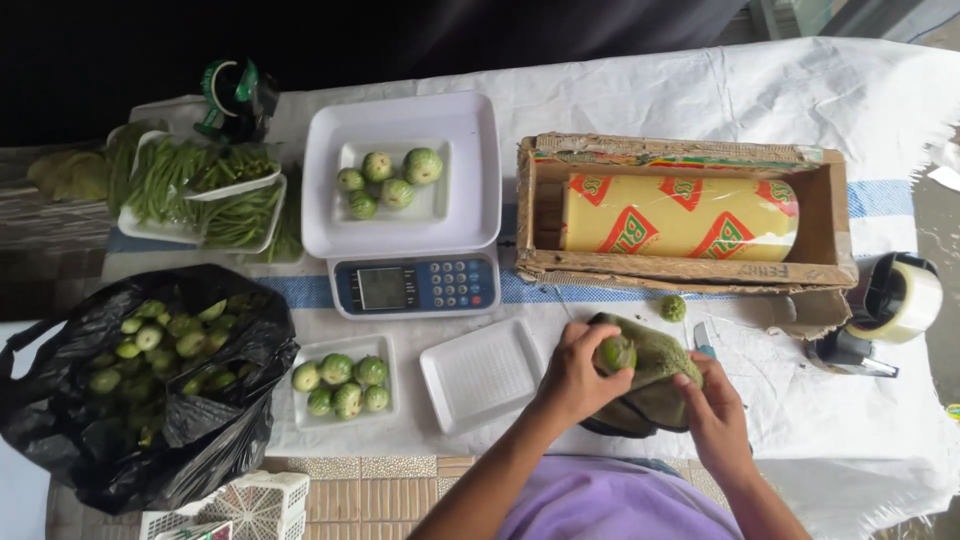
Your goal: Trimming stems from small green vegetables with a knife and arranging them on foam trays for weighing and packaging.
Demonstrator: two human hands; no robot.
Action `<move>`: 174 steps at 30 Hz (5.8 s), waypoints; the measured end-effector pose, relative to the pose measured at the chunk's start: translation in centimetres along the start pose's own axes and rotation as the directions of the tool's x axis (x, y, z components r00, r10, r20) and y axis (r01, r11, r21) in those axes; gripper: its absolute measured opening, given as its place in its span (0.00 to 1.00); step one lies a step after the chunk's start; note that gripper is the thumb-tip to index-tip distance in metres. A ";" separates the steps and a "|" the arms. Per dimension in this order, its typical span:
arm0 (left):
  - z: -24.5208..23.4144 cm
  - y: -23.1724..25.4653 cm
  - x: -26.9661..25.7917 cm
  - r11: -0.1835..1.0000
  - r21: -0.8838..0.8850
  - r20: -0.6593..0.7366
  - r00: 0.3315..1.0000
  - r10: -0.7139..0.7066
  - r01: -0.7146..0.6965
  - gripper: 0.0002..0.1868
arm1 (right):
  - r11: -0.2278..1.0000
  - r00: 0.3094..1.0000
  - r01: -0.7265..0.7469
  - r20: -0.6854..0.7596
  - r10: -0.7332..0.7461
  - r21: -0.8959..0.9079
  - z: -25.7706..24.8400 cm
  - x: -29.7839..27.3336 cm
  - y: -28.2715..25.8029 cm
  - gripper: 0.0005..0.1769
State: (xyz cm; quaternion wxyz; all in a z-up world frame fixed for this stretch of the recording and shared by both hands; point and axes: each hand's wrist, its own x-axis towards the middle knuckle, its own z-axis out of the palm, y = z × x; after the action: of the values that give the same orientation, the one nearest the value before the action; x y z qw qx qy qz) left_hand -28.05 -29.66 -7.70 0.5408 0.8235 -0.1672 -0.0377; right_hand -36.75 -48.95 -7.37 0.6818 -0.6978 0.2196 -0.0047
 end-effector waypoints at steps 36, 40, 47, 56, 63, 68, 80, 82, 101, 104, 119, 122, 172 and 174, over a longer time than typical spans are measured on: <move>3.7 2.6 -1.8 0.698 -0.678 -0.026 0.942 -0.335 0.230 0.33 | 0.969 0.978 -0.208 0.038 0.205 0.133 3.5 4.3 -4.4 0.11; 4.9 2.2 -0.8 0.674 -0.702 -0.072 0.918 -0.389 0.231 0.28 | 0.991 0.992 0.099 -0.066 -0.105 -0.089 3.5 2.2 -2.3 0.15; 3.2 1.9 -1.0 0.745 -0.600 0.026 0.937 -0.347 0.292 0.27 | 0.891 0.928 0.362 0.020 -0.371 -0.274 2.7 2.7 -3.9 0.13; 2.8 1.7 -1.5 0.626 -0.729 0.175 0.959 -0.222 0.278 0.37 | 0.974 0.967 -0.228 0.120 0.224 0.016 2.4 4.8 -7.6 0.10; 2.4 2.9 -0.9 0.308 -0.842 0.241 0.819 -0.521 0.443 0.38 | 0.852 0.896 0.433 0.036 -0.443 -0.294 3.2 1.5 -4.6 0.08; 1.9 2.7 -1.1 0.478 -0.777 0.217 0.886 -0.409 0.410 0.35 | 0.905 0.937 0.343 0.022 -0.349 -0.252 2.6 1.5 -3.8 0.09; 3.0 3.2 -0.9 0.384 -0.851 0.163 0.876 -0.454 0.358 0.32 | 0.956 0.956 0.272 -0.083 -0.281 -0.108 3.3 0.3 -4.0 0.07; 2.3 3.9 -0.8 0.441 -0.812 0.160 0.872 -0.462 0.382 0.31 | 0.813 0.836 0.527 -0.021 -0.549 -0.249 3.5 -0.1 -3.7 0.09; 1.1 3.7 -1.3 0.821 -0.489 0.185 0.955 -0.234 0.296 0.28 | 0.864 0.900 0.430 0.043 -0.435 -0.261 2.4 -0.6 -3.9 0.11; 0.7 5.3 -1.1 0.828 -0.471 0.167 0.952 -0.255 0.304 0.26 | 0.882 0.922 0.380 0.041 -0.385 -0.277 2.4 -0.3 -3.6 0.09; 1.9 3.7 -1.6 0.795 -0.585 0.082 0.987 -0.138 0.160 0.31 | 0.996 0.994 0.091 0.061 -0.090 -0.014 1.5 1.8 -4.0 0.06; 1.3 4.2 -1.1 0.800 -0.563 0.053 0.975 -0.215 0.207 0.32 | 0.915 0.923 0.378 0.136 -0.360 -0.141 1.5 1.6 -4.2 0.08; -3.3 13.3 0.0 0.626 -0.776 0.006 0.993 -0.114 0.076 0.35 | 0.933 0.994 -0.100 -0.001 0.107 -0.347 -6.1 -0.9 -6.5 0.40; -3.5 13.8 0.0 0.665 -0.747 -0.057 0.997 -0.045 -0.013 0.27 | 0.996 0.990 0.086 0.117 -0.082 -0.033 -5.0 -2.5 -11.0 0.47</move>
State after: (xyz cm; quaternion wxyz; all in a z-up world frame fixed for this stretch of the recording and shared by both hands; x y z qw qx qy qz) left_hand -30.46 -31.53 6.26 0.8357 0.5322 -0.1104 -0.0786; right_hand -37.29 -53.20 4.19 0.6791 -0.7184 0.1501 0.0112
